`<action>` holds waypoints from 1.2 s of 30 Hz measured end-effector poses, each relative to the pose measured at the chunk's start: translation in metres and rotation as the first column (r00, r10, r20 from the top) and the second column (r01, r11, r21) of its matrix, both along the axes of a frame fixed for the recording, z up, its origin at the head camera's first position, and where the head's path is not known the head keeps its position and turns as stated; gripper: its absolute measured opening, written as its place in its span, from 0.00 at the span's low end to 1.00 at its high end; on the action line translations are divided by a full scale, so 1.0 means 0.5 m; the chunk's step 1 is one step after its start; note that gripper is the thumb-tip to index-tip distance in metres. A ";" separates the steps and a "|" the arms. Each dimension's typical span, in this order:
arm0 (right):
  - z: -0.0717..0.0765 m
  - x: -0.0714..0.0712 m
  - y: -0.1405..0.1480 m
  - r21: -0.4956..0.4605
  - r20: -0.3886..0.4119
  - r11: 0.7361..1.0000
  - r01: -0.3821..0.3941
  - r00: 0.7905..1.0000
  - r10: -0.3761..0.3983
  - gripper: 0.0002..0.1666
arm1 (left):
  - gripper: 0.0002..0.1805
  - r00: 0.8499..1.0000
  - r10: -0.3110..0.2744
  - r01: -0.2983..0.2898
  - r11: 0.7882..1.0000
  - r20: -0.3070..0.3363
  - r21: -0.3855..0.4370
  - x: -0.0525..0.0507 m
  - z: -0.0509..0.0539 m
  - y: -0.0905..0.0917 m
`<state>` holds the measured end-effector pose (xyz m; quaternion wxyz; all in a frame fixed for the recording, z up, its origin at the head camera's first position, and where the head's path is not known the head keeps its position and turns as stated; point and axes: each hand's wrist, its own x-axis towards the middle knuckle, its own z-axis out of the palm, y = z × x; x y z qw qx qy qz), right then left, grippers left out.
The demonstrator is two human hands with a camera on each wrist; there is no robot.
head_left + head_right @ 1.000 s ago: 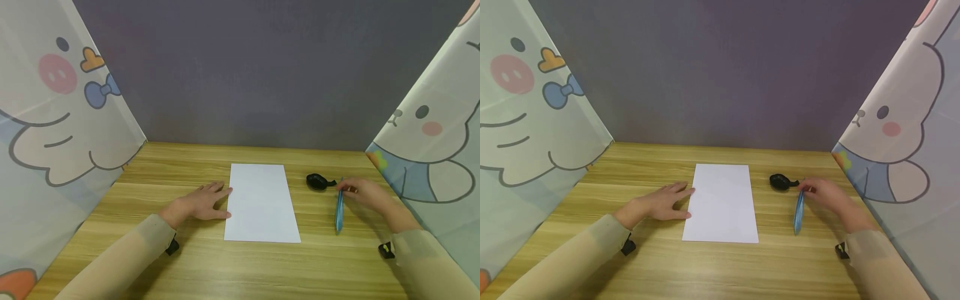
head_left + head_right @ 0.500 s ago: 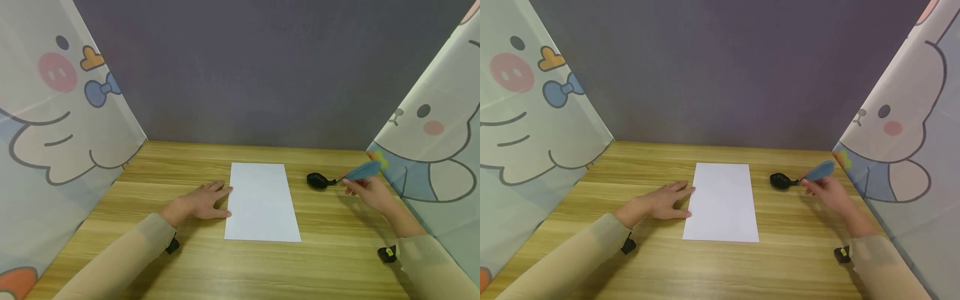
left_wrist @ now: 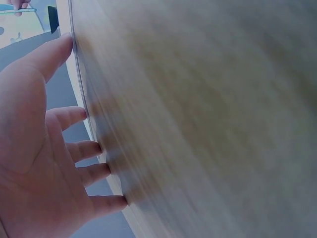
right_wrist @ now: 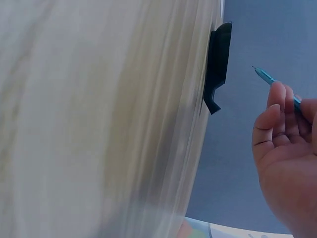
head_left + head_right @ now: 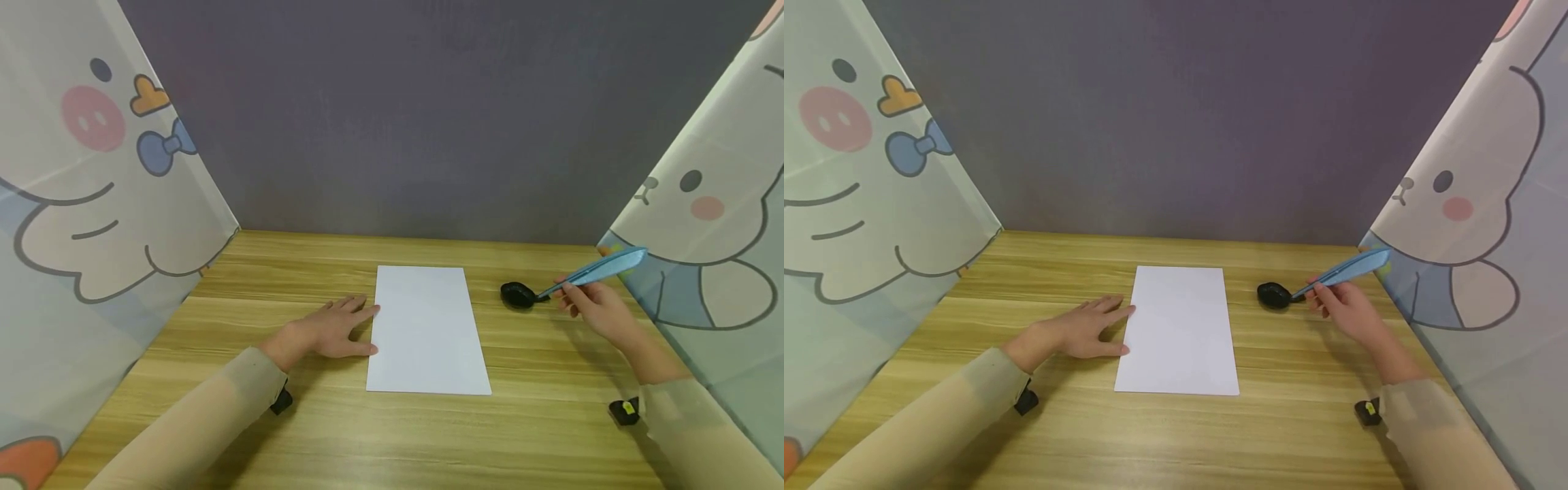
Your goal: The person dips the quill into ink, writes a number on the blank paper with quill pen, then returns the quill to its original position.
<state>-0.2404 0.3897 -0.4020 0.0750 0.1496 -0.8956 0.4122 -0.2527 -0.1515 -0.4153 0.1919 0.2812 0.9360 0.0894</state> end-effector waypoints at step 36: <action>-0.008 -0.059 -0.045 0.129 0.173 0.992 0.014 0.984 -0.036 0.30 | 0.52 1.000 0.013 -0.013 1.000 0.011 0.016 0.001 0.000 -0.001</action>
